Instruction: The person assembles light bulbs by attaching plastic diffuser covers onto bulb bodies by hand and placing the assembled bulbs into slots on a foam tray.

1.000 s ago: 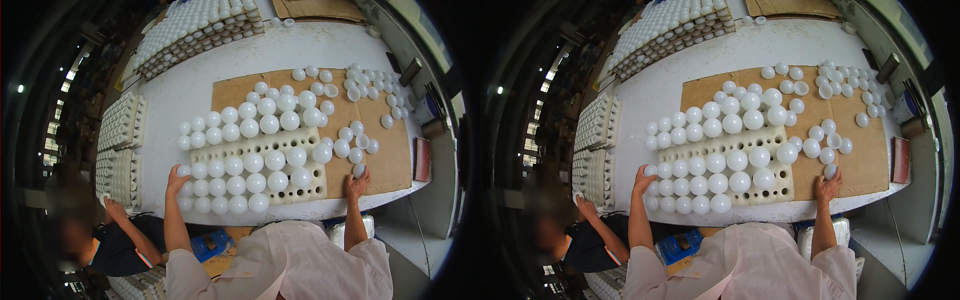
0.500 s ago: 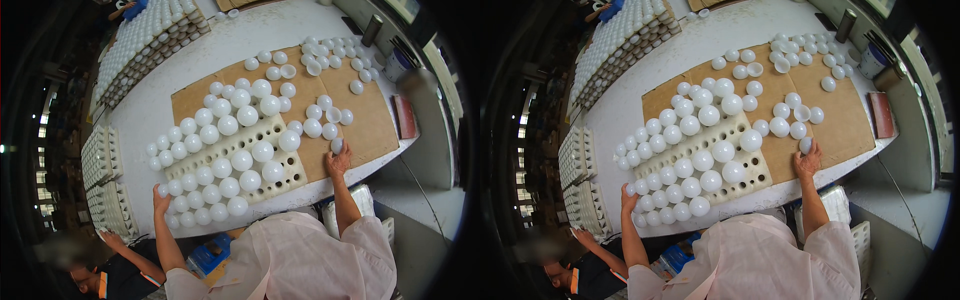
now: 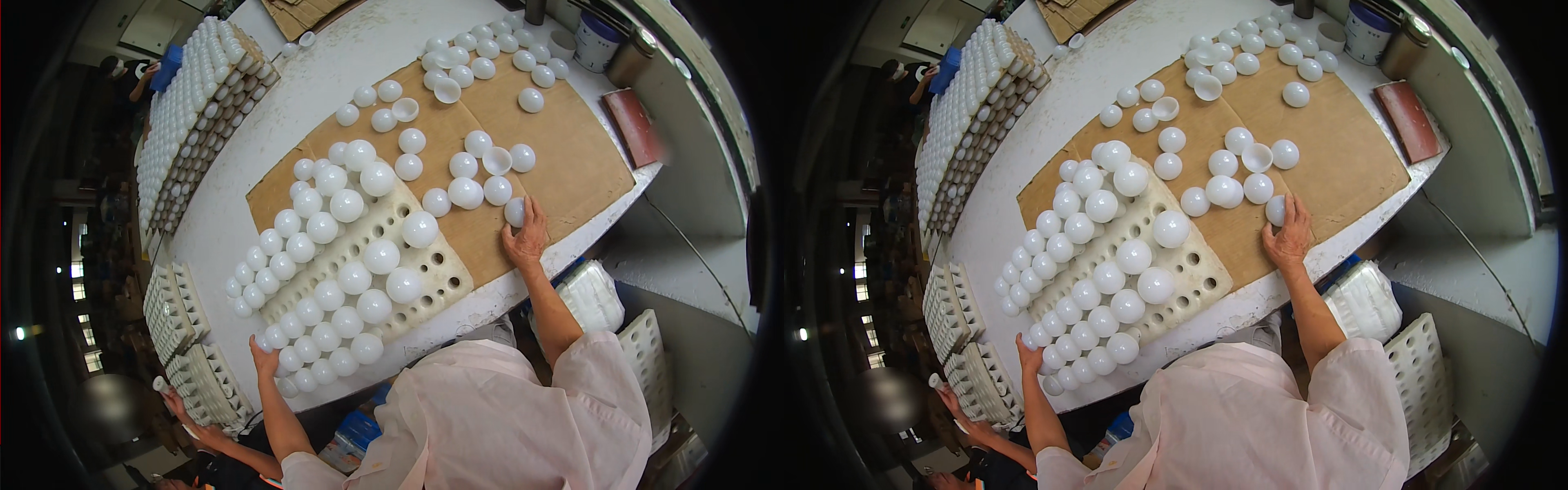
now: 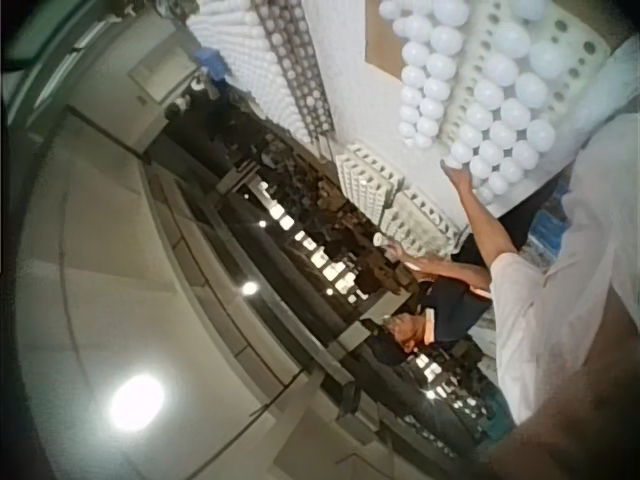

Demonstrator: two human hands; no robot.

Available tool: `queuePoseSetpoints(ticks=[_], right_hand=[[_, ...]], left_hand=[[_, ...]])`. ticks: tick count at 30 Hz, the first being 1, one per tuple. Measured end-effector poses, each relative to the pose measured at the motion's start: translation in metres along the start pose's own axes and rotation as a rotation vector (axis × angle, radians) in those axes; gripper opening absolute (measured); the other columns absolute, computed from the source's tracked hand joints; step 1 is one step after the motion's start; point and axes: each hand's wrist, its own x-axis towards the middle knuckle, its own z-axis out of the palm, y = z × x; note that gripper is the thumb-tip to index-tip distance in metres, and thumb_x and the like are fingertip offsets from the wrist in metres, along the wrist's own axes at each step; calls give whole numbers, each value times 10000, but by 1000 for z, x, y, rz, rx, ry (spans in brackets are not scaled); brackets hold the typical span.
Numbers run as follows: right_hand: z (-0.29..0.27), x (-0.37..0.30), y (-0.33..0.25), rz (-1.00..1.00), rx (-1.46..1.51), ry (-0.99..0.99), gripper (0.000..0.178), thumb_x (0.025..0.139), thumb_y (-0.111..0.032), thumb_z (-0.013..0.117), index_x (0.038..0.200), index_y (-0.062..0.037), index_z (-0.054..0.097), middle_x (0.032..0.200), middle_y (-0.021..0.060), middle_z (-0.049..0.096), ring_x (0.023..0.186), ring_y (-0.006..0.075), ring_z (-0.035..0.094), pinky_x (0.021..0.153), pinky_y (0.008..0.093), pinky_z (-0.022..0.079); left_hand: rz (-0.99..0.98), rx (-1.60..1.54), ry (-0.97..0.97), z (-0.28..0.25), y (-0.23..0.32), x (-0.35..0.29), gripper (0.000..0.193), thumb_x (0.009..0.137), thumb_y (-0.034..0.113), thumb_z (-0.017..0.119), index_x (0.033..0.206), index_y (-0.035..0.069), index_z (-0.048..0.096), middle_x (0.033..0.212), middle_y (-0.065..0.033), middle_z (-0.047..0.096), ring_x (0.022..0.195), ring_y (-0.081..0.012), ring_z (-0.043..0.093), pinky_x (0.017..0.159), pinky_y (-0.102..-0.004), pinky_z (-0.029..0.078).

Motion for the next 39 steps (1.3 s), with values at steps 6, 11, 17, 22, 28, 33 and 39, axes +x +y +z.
queuePoseSetpoints(ticks=[6,11,17,22,28,33,39], right_hand=[[-4,1,2,9,18,-16,737,667,-121,675,1343,-66,386,1320,182,406,1155,382,436,945,456,407],[-5,3,3,8,56,-4,755,663,-105,679,1353,-61,375,1326,180,406,1165,378,433,960,448,397],[-6,2,5,8,79,-15,746,655,-90,671,1342,-67,382,1327,167,402,1171,372,427,952,449,405],[-8,1,7,12,88,-15,728,656,-67,660,1330,-64,387,1332,164,396,1175,372,421,968,449,392],[-7,3,6,-5,104,-33,719,659,-63,657,1325,-59,387,1335,167,389,1177,380,417,971,453,386],[-8,3,7,-9,105,-39,739,653,-69,665,1334,-62,377,1339,180,380,1181,387,414,969,460,387],[-11,5,8,-17,170,-15,786,631,-69,684,1347,-70,360,1338,199,376,1178,394,421,967,470,386]], left_hand=[[22,139,-57,-14,7,-4,956,658,151,778,1408,-13,209,1371,-250,369,1275,-357,380,1069,-382,312],[11,110,-85,-22,19,-17,887,686,112,737,1400,-16,226,1336,-242,424,1261,-350,410,1062,-376,321],[146,318,196,-21,31,-25,668,727,93,678,1322,-29,401,1382,-263,391,1235,-367,446,1024,-368,360],[358,-9,338,-4,119,-35,411,763,93,645,1143,-44,569,1343,-252,452,1224,-350,471,970,-383,407],[543,-48,246,22,218,-64,393,755,47,637,1136,-21,569,1358,-230,446,1242,-346,453,1022,-393,366],[618,-9,168,36,259,-78,371,760,47,627,1120,-25,578,1365,-230,438,1241,-357,450,1024,-393,361],[585,-36,87,46,285,-98,343,769,59,632,1094,-41,589,1363,-230,440,1227,-357,464,1017,-389,370]])
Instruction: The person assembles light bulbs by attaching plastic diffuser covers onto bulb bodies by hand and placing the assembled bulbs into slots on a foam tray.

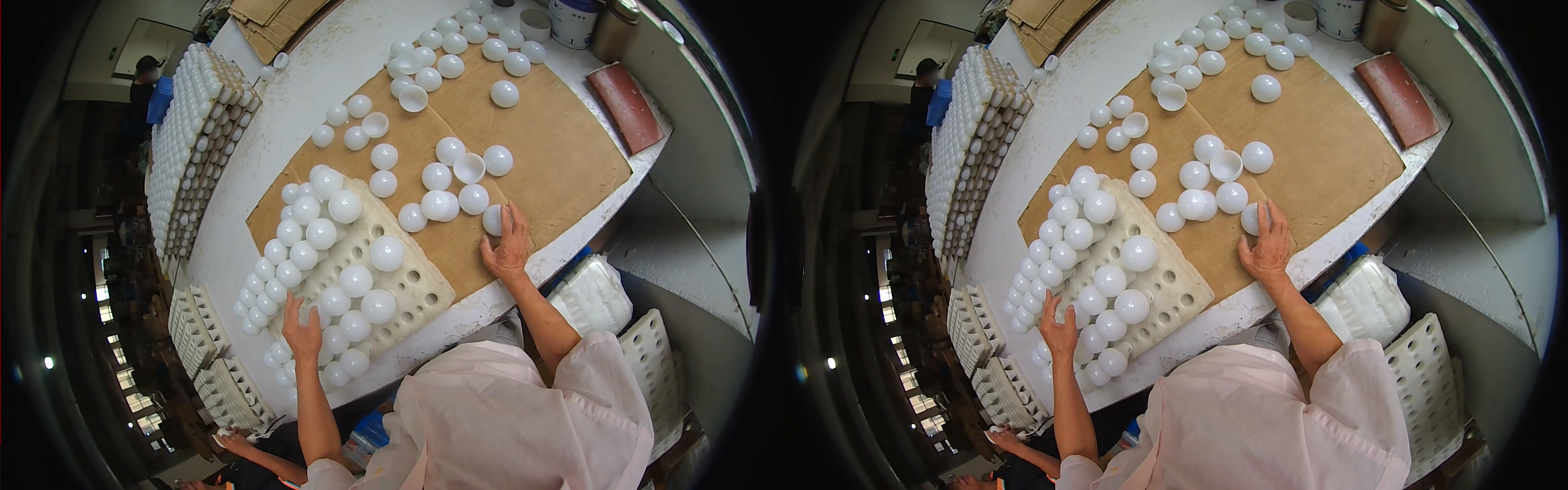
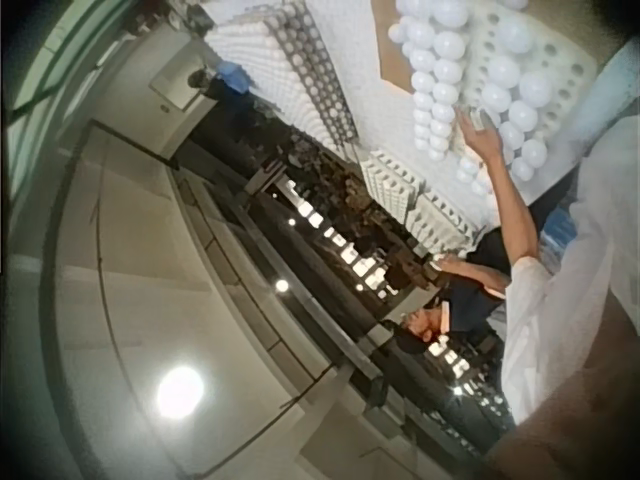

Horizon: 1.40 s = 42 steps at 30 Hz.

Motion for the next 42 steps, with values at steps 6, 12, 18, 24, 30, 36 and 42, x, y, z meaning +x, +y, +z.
queuePoseSetpoints(ticks=[6,12,18,24,30,36,42], right_hand=[[-1,0,3,-9,16,-7,783,627,-56,685,1341,-67,364,1339,194,378,1177,389,423,962,460,389],[-3,2,5,15,36,-23,762,633,-52,681,1331,-67,376,1338,186,382,1177,383,421,963,451,388],[0,1,9,39,38,-13,737,627,-49,680,1311,-68,407,1329,183,393,1171,374,425,959,450,393],[-2,6,5,35,58,-40,690,640,-56,683,1286,-69,442,1313,175,409,1166,373,433,956,448,396],[0,5,5,16,26,-31,640,657,-60,677,1263,-56,472,1271,176,441,1147,372,441,943,449,397],[-2,1,0,-7,19,-67,637,665,-80,690,1262,-42,473,1220,182,458,1106,371,450,932,446,393],[0,-3,2,-64,-6,-59,699,654,-97,712,1294,-32,439,1259,196,437,1148,374,428,955,446,384]], left_hand=[[-3,-30,-23,14,17,-14,350,785,68,628,1114,-41,581,1362,-213,450,1233,-341,464,1023,-388,360],[106,-15,-6,35,42,-23,537,791,119,611,1268,-62,444,1409,-294,329,1275,-425,371,1045,-444,309],[301,165,-110,54,54,-21,671,796,196,570,1361,-65,319,1433,-313,261,1333,-456,239,1086,-513,169],[270,186,-133,60,46,-25,693,820,244,539,1392,-50,282,1433,-279,292,1341,-446,229,1086,-534,130],[234,177,-103,65,48,-23,699,826,265,545,1396,-42,280,1418,-266,324,1342,-432,238,1081,-547,129],[249,125,-12,66,45,-29,645,808,246,590,1351,-26,373,1382,-242,400,1321,-408,305,1080,-531,165],[293,75,169,65,55,-41,557,782,167,628,1274,-26,453,1334,-238,458,1283,-388,381,1059,-507,246]])
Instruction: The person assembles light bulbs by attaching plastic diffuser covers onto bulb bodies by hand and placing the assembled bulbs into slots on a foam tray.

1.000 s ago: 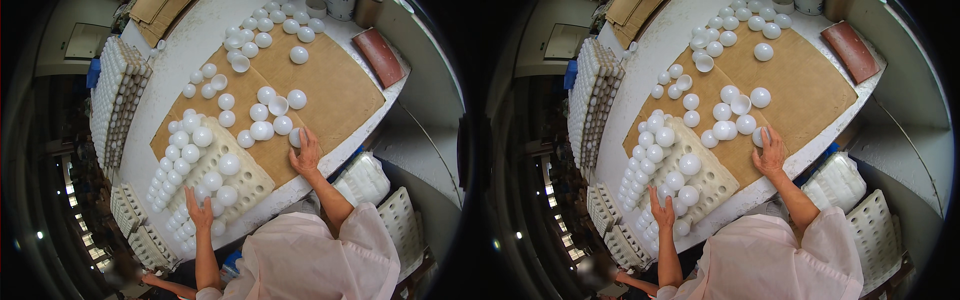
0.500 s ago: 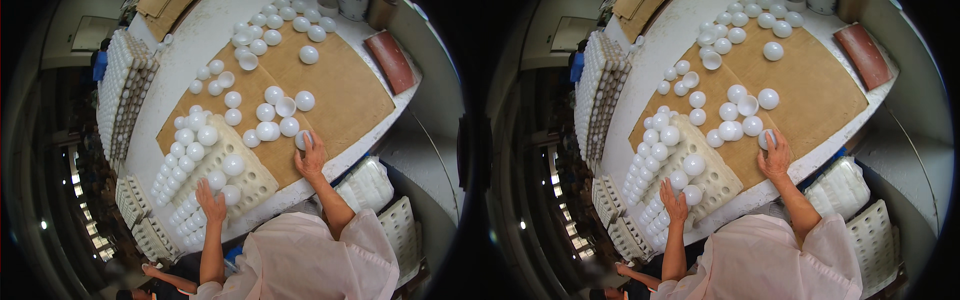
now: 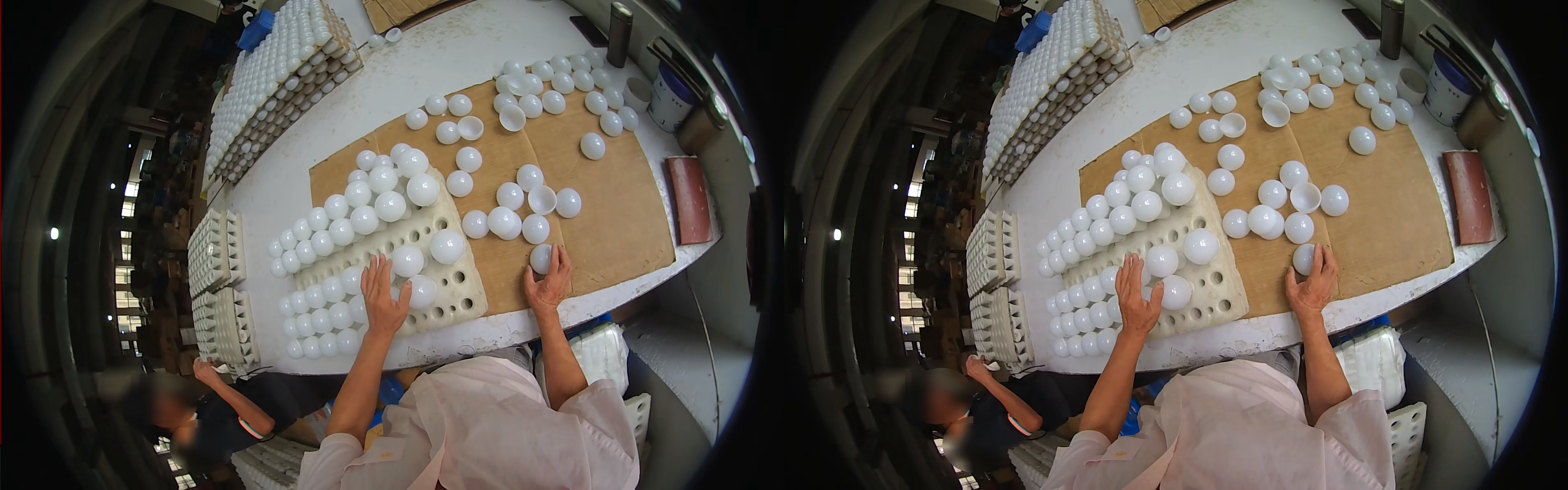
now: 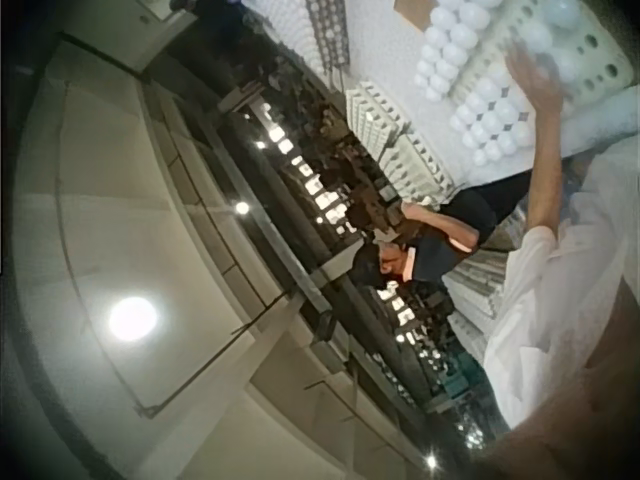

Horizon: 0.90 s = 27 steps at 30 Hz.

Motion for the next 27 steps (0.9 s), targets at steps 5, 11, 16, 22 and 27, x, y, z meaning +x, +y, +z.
queuePoseSetpoints(ticks=[5,11,16,22,27], right_hand=[[-6,-2,4,-27,33,48,737,665,-94,712,1329,-25,401,1300,217,411,1195,375,404,984,444,367],[-74,12,-70,189,1188,-854,783,748,-137,659,1422,-22,278,1322,167,468,1233,244,426,979,364,342],[-96,-6,-148,116,1606,-1261,948,764,-171,676,1475,-20,66,1419,167,356,1316,254,345,1067,365,246],[-89,-2,-163,-198,1319,-1247,986,743,-159,678,1470,-4,30,1497,179,214,1390,267,198,1126,381,124],[-71,12,-172,60,1756,-1264,959,750,-170,657,1475,-15,49,1427,213,350,1338,269,313,1089,394,218]], left_hand=[[160,-233,177,-13,49,-32,350,729,27,654,1067,-32,586,1196,-214,578,1129,-365,546,925,-444,441],[296,-331,56,-23,84,-41,300,812,135,643,1061,-24,596,1196,-208,575,1061,-339,591,842,-383,494],[239,-446,198,-2,96,-26,504,920,323,525,1260,-41,449,1314,-262,456,1131,-387,534,884,-413,475],[-242,-928,168,-19,106,1,614,999,417,265,1422,-25,209,1493,-194,210,1301,-376,360,980,-448,386],[-515,-1537,48,-10,79,18,625,995,447,267,1407,-23,244,1486,-184,229,1290,-343,384,975,-410,397]])
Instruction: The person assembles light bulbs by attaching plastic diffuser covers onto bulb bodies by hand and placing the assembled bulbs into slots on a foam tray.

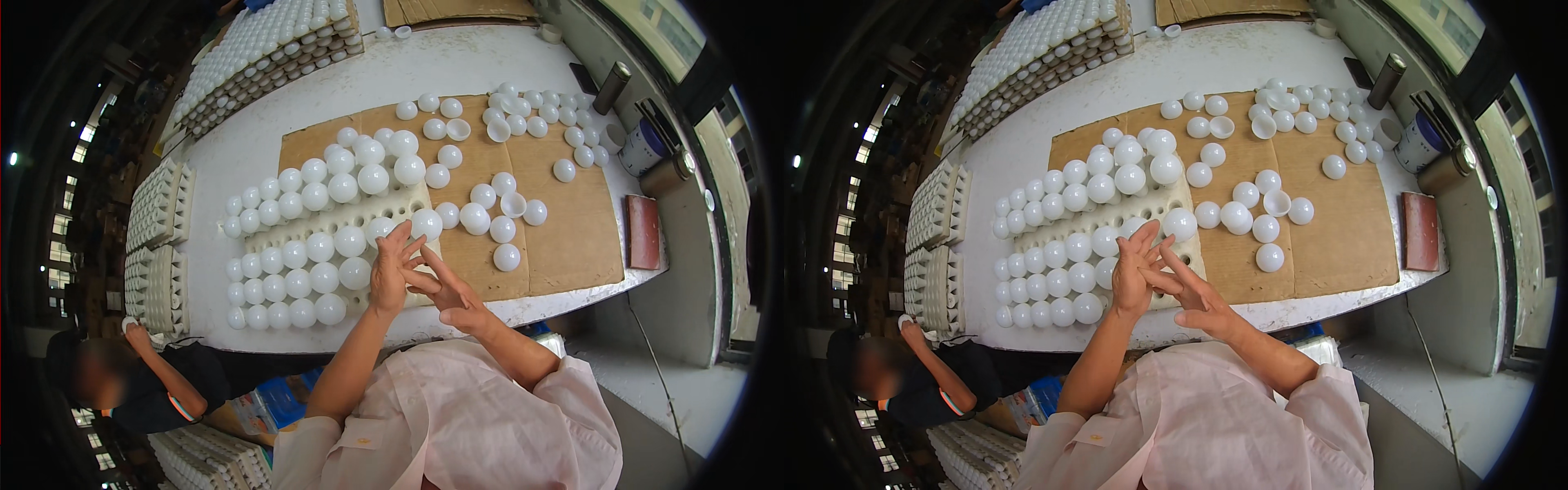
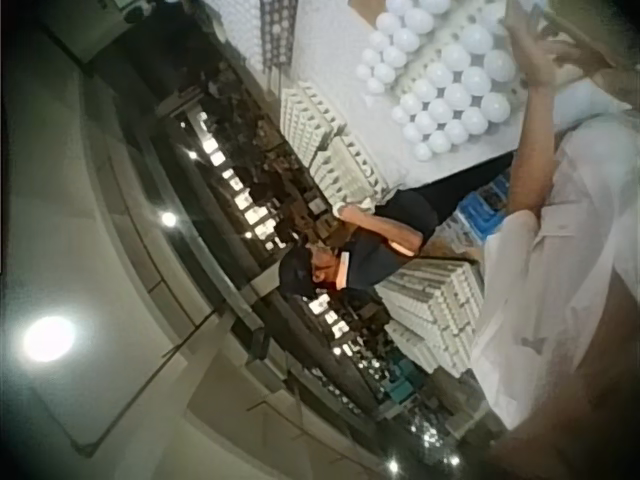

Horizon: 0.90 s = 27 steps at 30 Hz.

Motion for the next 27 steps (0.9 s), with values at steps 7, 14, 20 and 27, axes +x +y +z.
queuePoseSetpoints(ticks=[7,14,20,27], right_hand=[[-64,-45,1,71,-526,635,621,756,-84,664,1331,-45,432,1276,163,502,1113,240,479,946,390,378],[-146,-98,4,263,-1943,836,606,693,-153,741,1248,-82,510,1223,181,481,1050,356,483,892,451,429],[-150,-87,9,454,-1868,826,689,686,-212,763,1298,-114,462,1230,170,476,1072,343,500,912,420,442],[-151,-88,14,512,-1771,910,660,714,-312,744,1285,-139,463,1188,148,494,1053,338,539,831,428,487]], left_hand=[[-102,376,-19,-20,-10,-44,308,957,202,491,1089,-57,592,1136,-160,629,1001,-226,628,846,-318,496],[235,892,153,-55,-1,-71,137,825,-22,589,949,-32,645,1006,-176,675,935,-192,653,817,-287,499],[223,847,111,-75,7,-85,142,812,-31,601,949,-34,641,1025,-178,670,940,-199,653,820,-285,494],[250,773,587,-165,52,-103,186,893,12,515,1033,-60,613,1136,-180,627,988,-210,637,795,-292,503]])
